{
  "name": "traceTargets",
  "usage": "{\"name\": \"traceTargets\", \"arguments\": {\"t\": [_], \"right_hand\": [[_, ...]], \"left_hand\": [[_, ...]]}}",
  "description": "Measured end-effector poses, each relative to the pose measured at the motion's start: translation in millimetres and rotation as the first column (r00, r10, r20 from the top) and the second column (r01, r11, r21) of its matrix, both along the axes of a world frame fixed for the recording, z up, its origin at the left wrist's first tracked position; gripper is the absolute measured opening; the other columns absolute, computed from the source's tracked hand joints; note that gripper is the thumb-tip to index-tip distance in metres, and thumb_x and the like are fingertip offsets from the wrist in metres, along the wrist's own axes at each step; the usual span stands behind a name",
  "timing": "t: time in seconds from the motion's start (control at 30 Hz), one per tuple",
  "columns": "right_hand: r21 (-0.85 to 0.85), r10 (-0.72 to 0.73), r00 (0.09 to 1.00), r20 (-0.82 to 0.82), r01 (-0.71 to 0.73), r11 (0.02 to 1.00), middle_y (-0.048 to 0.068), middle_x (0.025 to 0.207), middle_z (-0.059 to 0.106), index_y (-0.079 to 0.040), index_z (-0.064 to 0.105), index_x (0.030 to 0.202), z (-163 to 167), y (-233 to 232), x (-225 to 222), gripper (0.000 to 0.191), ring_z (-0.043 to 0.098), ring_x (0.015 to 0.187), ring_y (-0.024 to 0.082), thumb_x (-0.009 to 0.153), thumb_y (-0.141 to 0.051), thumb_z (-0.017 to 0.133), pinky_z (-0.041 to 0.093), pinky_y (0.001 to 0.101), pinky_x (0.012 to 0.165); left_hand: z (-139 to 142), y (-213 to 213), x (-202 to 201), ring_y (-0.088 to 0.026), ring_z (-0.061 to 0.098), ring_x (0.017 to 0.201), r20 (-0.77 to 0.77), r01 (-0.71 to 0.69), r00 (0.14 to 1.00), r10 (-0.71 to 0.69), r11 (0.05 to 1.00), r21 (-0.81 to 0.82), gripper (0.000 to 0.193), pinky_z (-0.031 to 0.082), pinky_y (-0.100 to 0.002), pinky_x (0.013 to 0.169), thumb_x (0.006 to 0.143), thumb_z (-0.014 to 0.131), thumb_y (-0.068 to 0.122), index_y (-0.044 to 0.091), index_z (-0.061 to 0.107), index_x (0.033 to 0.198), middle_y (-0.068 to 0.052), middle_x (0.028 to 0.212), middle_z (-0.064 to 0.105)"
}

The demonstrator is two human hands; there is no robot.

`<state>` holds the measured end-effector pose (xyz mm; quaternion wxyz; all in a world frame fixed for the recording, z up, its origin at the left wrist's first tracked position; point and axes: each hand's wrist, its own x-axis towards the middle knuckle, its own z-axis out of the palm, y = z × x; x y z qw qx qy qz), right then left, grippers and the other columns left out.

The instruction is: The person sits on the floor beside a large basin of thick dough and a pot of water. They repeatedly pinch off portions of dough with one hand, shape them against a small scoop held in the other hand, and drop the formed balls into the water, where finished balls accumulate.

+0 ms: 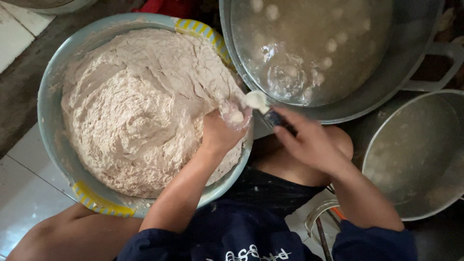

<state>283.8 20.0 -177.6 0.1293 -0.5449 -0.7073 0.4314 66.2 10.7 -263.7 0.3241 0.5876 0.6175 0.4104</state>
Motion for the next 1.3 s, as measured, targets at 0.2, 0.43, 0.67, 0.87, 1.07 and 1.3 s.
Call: {"name": "traceTargets", "arguments": {"t": [0.2, 0.43, 0.67, 0.87, 1.07, 1.3], "right_hand": [[-0.197, 0.018, 0.999, -0.044, -0.026, 0.980, 0.012, 0.102, 0.077, -0.011, 0.056, 0.144, 14, -11, -26, 0.049, 0.075, 0.081, 0.020, 0.096, -0.017, 0.064, 0.058, 0.0324, 0.072], [-0.220, 0.101, 0.975, -0.200, -0.145, 0.965, 0.015, 0.109, 0.074, -0.011, 0.058, 0.141, 22, -12, -35, 0.046, 0.072, 0.087, 0.030, 0.096, -0.013, 0.064, 0.057, 0.0358, 0.072], [0.219, -0.067, 0.995, 0.069, 0.050, 0.974, 0.022, 0.114, 0.069, -0.010, 0.058, 0.143, 16, 14, -22, 0.050, 0.067, 0.100, 0.042, 0.094, -0.010, 0.065, 0.053, 0.0469, 0.086], [0.130, -0.206, 0.952, 0.229, 0.179, 0.975, 0.022, 0.108, 0.073, -0.012, 0.060, 0.136, -32, 71, 33, 0.053, 0.068, 0.101, 0.044, 0.084, -0.016, 0.070, 0.053, 0.0499, 0.085], [0.044, -0.191, 0.800, 0.569, 0.202, 0.978, 0.023, 0.113, 0.069, -0.019, 0.057, 0.137, -50, 95, 48, 0.063, 0.066, 0.104, 0.044, 0.077, -0.026, 0.075, 0.053, 0.0533, 0.086], [0.184, -0.277, 0.757, 0.592, 0.208, 0.961, 0.022, 0.113, 0.071, -0.018, 0.055, 0.143, -39, 87, 51, 0.055, 0.068, 0.099, 0.045, 0.090, -0.022, 0.064, 0.053, 0.0561, 0.083]], "left_hand": [[-7, -2, 2, -0.035, 0.074, 0.084, -0.153, 0.075, 0.982, -0.108, 0.975, -0.208, 0.021, 0.059, -0.042, 0.073, 0.077, 0.078, 0.025, 0.011, 0.076, 0.093, -0.013, 0.086, 0.076], [-21, 28, -40, -0.037, 0.069, 0.065, -0.602, 0.116, 0.618, -0.506, 0.816, -0.566, 0.044, 0.057, -0.050, 0.053, 0.097, 0.057, 0.017, 0.003, 0.058, 0.139, -0.019, 0.075, 0.069], [-16, 4, -89, -0.043, 0.066, 0.068, -0.585, 0.107, 0.764, -0.271, 0.948, -0.299, 0.061, 0.054, -0.051, 0.072, 0.104, 0.054, 0.042, 0.000, 0.070, 0.063, -0.024, 0.068, 0.066], [20, -66, -48, -0.035, 0.071, 0.064, -0.475, 0.148, 0.681, -0.557, 0.741, -0.655, 0.079, 0.058, -0.049, 0.063, 0.088, 0.052, 0.074, -0.002, 0.069, 0.074, -0.020, 0.066, 0.071], [-6, -17, -22, -0.032, 0.072, 0.073, -0.571, 0.138, 0.588, -0.573, 0.767, -0.626, 0.083, 0.059, -0.046, 0.063, 0.097, 0.035, 0.076, 0.004, 0.069, 0.076, -0.017, 0.074, 0.068], [-10, 30, -33, -0.040, 0.072, 0.080, -0.715, 0.069, 0.626, -0.310, 0.936, -0.346, 0.073, 0.057, -0.049, 0.076, 0.102, 0.045, 0.063, -0.001, 0.073, 0.082, -0.024, 0.079, 0.072]]}}
